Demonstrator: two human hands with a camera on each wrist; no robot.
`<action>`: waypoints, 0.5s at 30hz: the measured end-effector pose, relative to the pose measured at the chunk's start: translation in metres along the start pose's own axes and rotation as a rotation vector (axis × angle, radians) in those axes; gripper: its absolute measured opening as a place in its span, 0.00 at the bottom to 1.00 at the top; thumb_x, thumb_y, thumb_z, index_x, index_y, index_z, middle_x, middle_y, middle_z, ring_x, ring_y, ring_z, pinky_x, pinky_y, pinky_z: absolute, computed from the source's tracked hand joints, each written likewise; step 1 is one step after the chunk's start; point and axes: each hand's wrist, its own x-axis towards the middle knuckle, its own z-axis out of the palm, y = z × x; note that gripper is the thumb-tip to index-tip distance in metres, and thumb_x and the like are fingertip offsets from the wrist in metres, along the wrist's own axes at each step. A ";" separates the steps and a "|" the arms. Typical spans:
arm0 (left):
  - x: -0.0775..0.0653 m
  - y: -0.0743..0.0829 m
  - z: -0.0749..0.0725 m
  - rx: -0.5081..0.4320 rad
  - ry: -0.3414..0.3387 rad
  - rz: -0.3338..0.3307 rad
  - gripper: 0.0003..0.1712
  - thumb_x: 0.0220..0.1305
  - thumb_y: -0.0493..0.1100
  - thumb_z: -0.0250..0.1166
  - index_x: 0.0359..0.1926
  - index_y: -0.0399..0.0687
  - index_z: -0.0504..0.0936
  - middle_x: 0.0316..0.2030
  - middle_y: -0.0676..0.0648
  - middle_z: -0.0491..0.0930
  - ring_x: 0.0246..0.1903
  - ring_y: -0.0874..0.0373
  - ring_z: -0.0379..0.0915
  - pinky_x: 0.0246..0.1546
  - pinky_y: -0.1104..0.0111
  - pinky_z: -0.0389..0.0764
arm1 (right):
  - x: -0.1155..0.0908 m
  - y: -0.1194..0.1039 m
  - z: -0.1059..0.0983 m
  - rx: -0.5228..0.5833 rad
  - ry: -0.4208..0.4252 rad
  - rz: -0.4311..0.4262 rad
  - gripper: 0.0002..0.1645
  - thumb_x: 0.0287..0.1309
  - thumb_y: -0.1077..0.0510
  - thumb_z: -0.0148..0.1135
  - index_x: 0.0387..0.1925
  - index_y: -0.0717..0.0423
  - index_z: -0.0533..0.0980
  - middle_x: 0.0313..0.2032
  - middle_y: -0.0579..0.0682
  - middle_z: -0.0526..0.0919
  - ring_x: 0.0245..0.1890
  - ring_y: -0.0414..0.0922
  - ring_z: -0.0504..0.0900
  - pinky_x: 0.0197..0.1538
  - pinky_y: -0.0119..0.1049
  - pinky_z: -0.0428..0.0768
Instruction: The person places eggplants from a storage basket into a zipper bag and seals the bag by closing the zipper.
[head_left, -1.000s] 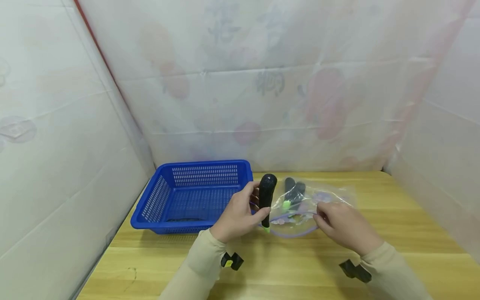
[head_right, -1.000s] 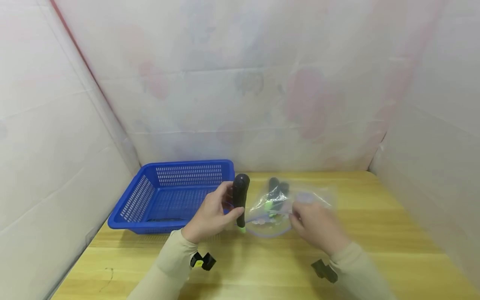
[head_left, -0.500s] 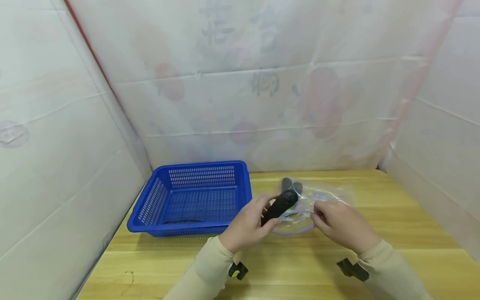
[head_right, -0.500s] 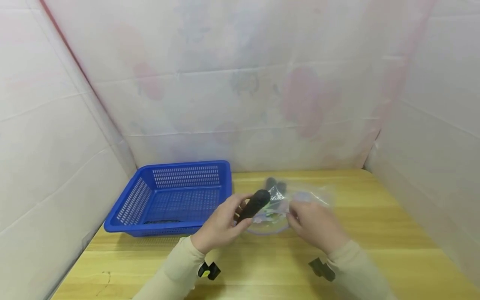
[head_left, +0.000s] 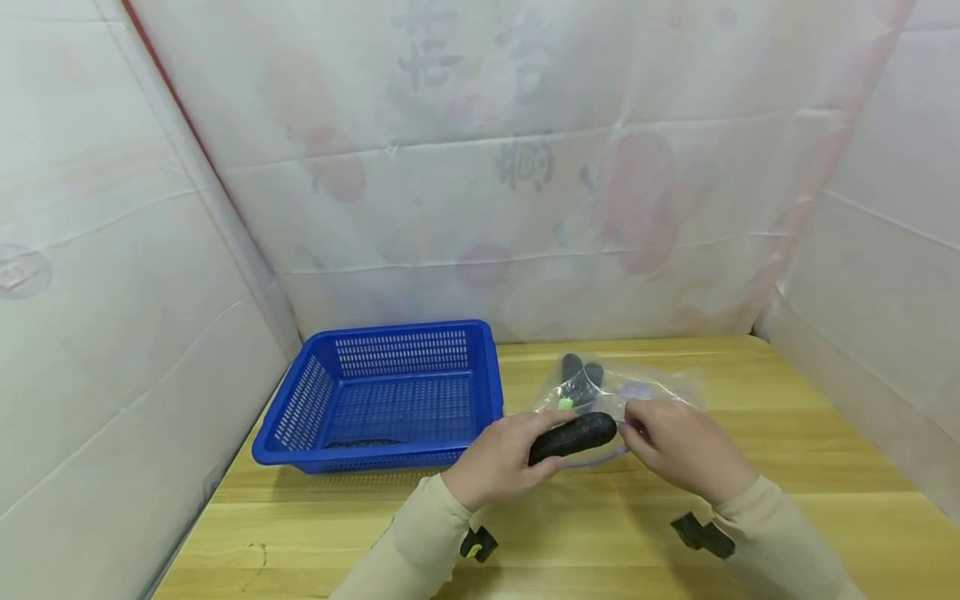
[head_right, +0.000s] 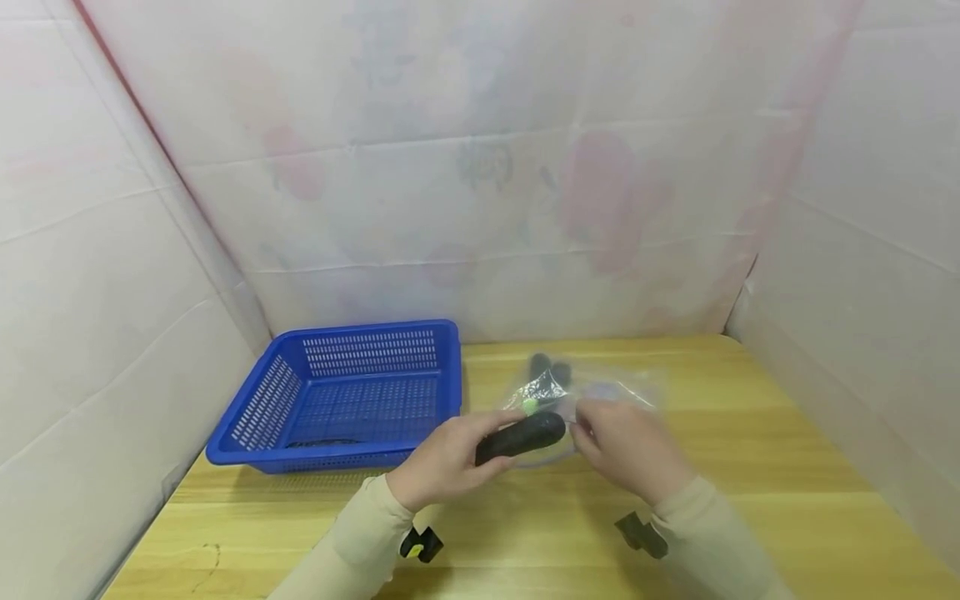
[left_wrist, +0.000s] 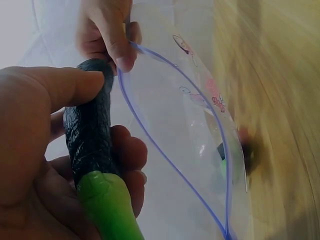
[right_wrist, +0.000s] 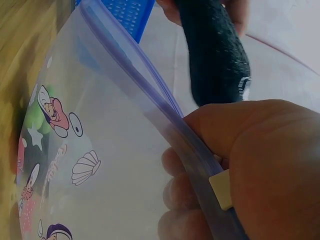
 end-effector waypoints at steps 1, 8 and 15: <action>0.000 0.000 0.001 -0.001 -0.007 0.000 0.31 0.65 0.50 0.64 0.67 0.57 0.66 0.54 0.52 0.78 0.46 0.64 0.76 0.44 0.73 0.76 | 0.000 0.000 0.000 0.001 -0.001 -0.001 0.17 0.52 0.60 0.65 0.19 0.42 0.65 0.16 0.32 0.59 0.16 0.30 0.56 0.19 0.26 0.59; 0.000 0.001 0.004 -0.002 -0.031 -0.005 0.30 0.65 0.50 0.63 0.67 0.57 0.67 0.56 0.52 0.77 0.49 0.64 0.75 0.47 0.72 0.76 | 0.001 -0.001 -0.001 0.010 -0.004 -0.007 0.18 0.52 0.60 0.65 0.19 0.42 0.65 0.16 0.32 0.58 0.16 0.30 0.56 0.19 0.26 0.59; -0.001 0.006 0.006 0.041 -0.082 -0.072 0.34 0.62 0.44 0.64 0.69 0.56 0.65 0.55 0.49 0.76 0.44 0.63 0.75 0.44 0.72 0.76 | 0.002 -0.002 -0.001 0.019 -0.004 -0.004 0.19 0.52 0.61 0.65 0.19 0.42 0.65 0.16 0.33 0.59 0.16 0.30 0.56 0.19 0.26 0.59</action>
